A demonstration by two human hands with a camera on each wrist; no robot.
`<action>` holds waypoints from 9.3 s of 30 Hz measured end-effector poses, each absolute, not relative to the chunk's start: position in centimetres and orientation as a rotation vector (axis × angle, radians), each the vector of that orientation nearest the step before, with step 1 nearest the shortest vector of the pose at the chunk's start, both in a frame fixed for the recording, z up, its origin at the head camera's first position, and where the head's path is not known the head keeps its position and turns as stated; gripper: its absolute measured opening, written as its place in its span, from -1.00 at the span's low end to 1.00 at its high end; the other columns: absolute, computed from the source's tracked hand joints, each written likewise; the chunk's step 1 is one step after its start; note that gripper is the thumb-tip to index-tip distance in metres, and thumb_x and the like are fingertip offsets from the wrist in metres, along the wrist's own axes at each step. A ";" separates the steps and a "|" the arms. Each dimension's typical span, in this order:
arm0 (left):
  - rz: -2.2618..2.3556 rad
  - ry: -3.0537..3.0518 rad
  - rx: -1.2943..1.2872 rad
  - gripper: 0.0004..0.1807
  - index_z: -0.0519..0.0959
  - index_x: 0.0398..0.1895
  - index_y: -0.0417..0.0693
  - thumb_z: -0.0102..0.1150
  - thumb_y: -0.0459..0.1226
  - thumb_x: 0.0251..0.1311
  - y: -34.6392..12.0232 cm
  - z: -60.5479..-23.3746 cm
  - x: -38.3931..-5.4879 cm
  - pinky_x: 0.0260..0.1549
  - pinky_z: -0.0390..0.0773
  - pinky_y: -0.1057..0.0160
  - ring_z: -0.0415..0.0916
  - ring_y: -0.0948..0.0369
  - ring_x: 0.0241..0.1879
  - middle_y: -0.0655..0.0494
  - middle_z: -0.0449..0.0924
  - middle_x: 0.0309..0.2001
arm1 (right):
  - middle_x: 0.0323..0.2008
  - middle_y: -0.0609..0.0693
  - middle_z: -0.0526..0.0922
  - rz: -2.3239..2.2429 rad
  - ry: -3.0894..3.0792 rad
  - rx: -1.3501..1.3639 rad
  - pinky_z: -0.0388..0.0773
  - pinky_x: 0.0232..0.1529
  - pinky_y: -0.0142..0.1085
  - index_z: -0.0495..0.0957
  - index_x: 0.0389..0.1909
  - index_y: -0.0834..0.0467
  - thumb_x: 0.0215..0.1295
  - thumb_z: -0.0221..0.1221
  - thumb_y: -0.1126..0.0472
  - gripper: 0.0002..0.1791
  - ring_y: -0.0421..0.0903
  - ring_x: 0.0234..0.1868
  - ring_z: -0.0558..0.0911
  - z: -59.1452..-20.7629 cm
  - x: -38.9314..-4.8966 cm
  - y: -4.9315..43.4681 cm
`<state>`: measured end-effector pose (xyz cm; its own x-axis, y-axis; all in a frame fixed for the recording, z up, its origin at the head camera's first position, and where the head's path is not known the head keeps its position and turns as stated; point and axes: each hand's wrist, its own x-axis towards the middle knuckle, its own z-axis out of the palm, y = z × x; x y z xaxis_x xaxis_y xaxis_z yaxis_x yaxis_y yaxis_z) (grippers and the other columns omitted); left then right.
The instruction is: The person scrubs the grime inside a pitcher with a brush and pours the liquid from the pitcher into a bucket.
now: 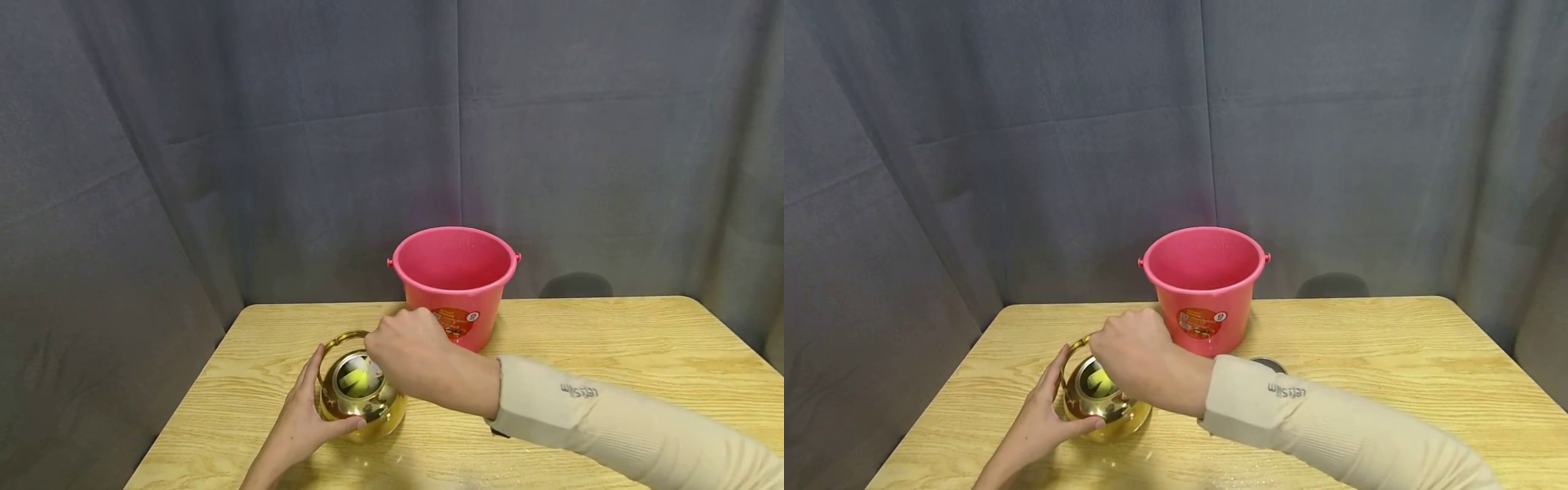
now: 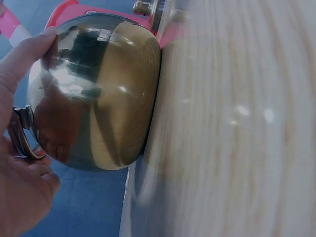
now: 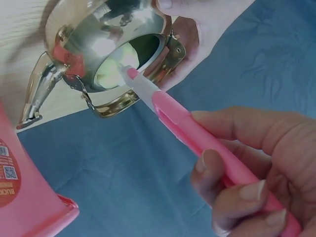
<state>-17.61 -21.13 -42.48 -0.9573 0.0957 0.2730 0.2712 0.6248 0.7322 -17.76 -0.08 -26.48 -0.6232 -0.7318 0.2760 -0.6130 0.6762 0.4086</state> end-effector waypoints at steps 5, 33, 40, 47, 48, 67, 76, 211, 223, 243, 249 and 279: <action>-1.236 -2.632 -0.311 0.38 -0.11 0.56 0.03 0.57 0.15 -0.29 -21.1 -42.5 -17.7 0.24 0.15 -0.25 0.00 -0.15 0.40 -0.14 -0.03 0.48 | -0.68 -0.06 0.50 -0.278 -2.568 1.059 0.51 -0.71 -0.23 0.63 -0.62 0.06 0.00 0.36 0.23 -0.88 -0.07 -0.63 0.52 -26.3 -18.4 0.4; -1.243 -2.668 -0.275 0.37 -0.14 0.56 0.19 0.55 0.19 -0.29 -21.0 -42.4 -17.5 0.20 0.15 -0.33 -0.03 -0.20 0.40 -0.13 -0.06 0.50 | -0.72 -0.27 0.42 0.164 -2.796 1.153 0.42 -0.62 -0.34 0.57 -0.71 -0.09 -0.05 0.40 0.33 -0.72 -0.17 -0.61 0.42 -26.3 -20.8 2.4; -1.246 -2.668 -0.267 0.37 -0.14 0.56 0.21 0.55 0.19 -0.30 -21.2 -42.4 -17.4 0.19 0.14 -0.34 -0.03 -0.21 0.40 -0.12 -0.06 0.50 | -0.67 -0.25 0.45 0.204 -2.806 1.163 0.44 -0.61 -0.35 0.62 -0.64 -0.06 -0.05 0.41 0.32 -0.78 -0.17 -0.59 0.44 -26.3 -20.9 2.6; -1.254 -2.668 -0.271 0.37 -0.15 0.56 0.19 0.55 0.18 -0.28 -21.2 -42.4 -17.4 0.20 0.14 -0.33 -0.04 -0.20 0.41 -0.13 -0.07 0.50 | -0.65 -0.28 0.44 0.238 -2.762 1.261 0.40 -0.62 -0.37 0.62 -0.66 -0.08 -0.06 0.42 0.32 -0.76 -0.22 -0.62 0.39 -26.5 -21.2 3.1; -1.255 -2.670 -0.271 0.37 -0.15 0.56 0.18 0.55 0.18 -0.28 -21.2 -42.3 -17.4 0.20 0.14 -0.33 -0.04 -0.20 0.41 -0.13 -0.08 0.50 | -0.65 -0.29 0.44 0.245 -2.756 1.275 0.39 -0.63 -0.38 0.61 -0.67 -0.08 -0.07 0.42 0.33 -0.75 -0.23 -0.62 0.38 -26.5 -21.3 3.1; -1.255 -2.680 -0.257 0.38 -0.16 0.56 0.22 0.55 0.19 -0.30 -21.0 -42.3 -17.3 0.19 0.14 -0.34 -0.05 -0.22 0.40 -0.14 -0.09 0.50 | -0.66 -0.30 0.46 0.353 -2.755 1.358 0.26 -0.63 -0.45 0.72 -0.61 -0.10 0.00 0.44 0.23 -0.84 -0.30 -0.65 0.32 -26.4 -22.1 4.0; -1.239 -2.677 -0.261 0.38 -0.13 0.56 0.19 0.55 0.20 -0.31 -21.1 -42.2 -17.2 0.18 0.17 -0.34 -0.02 -0.21 0.40 -0.12 -0.06 0.50 | -0.63 -0.35 0.51 0.357 -2.812 1.386 0.36 -0.61 -0.44 0.74 -0.57 -0.10 -0.03 0.38 0.30 -0.82 -0.28 -0.61 0.42 -25.9 -22.5 4.1; -1.310 -2.631 -0.343 0.35 -0.18 0.56 0.24 0.56 0.12 -0.24 -21.6 -42.7 -17.2 0.23 0.14 -0.29 -0.04 -0.17 0.42 -0.08 -0.09 0.49 | -0.41 -0.21 0.64 -0.775 -2.643 1.005 0.47 -0.58 -0.37 0.70 -0.19 -0.19 0.22 0.27 0.02 -0.85 -0.25 -0.53 0.49 -23.8 -17.8 -7.7; -1.309 -2.629 -0.299 0.37 -0.18 0.55 0.34 0.58 0.13 -0.29 -21.4 -42.5 -17.1 0.22 0.12 -0.31 -0.06 -0.15 0.42 0.00 -0.09 0.50 | -0.46 -0.21 0.65 -0.650 -2.570 1.049 0.47 -0.64 -0.35 0.74 -0.26 -0.16 0.23 0.24 0.11 -0.86 -0.25 -0.60 0.44 -24.2 -18.2 -6.1; -1.262 -2.664 -0.289 0.37 -0.12 0.56 0.14 0.58 0.14 -0.30 -21.4 -42.1 -17.1 0.20 0.16 -0.31 -0.01 -0.18 0.40 -0.12 -0.03 0.48 | -0.63 -0.17 0.56 -0.493 -2.552 1.105 0.54 -0.63 -0.31 0.72 -0.43 -0.04 0.20 0.25 0.24 -0.88 -0.20 -0.68 0.40 -24.8 -19.0 -3.2; -1.268 -2.671 -0.271 0.38 -0.12 0.56 0.11 0.58 0.14 -0.30 -21.4 -42.0 -17.0 0.20 0.17 -0.30 0.00 -0.19 0.40 -0.14 -0.03 0.48 | -0.68 -0.14 0.50 -0.450 -2.573 1.126 0.50 -0.67 -0.31 0.67 -0.50 -0.01 0.14 0.29 0.25 -0.90 -0.18 -0.69 0.40 -24.9 -19.3 -2.5; -1.285 -2.686 -0.243 0.39 -0.15 0.56 0.17 0.57 0.16 -0.30 -21.3 -42.1 -16.8 0.20 0.15 -0.33 -0.05 -0.20 0.41 -0.14 -0.07 0.49 | -0.85 -0.26 0.21 -0.011 -2.649 1.315 0.21 -0.66 -0.39 0.37 -0.88 -0.05 -0.07 0.34 0.37 -0.57 -0.23 -0.65 0.26 -25.3 -20.8 0.8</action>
<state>-16.77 -21.33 -42.06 -0.9749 0.0791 0.2081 0.2117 0.6191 0.7562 -20.79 0.80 -25.33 -0.5909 -0.7905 0.1611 -0.7891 0.6079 0.0883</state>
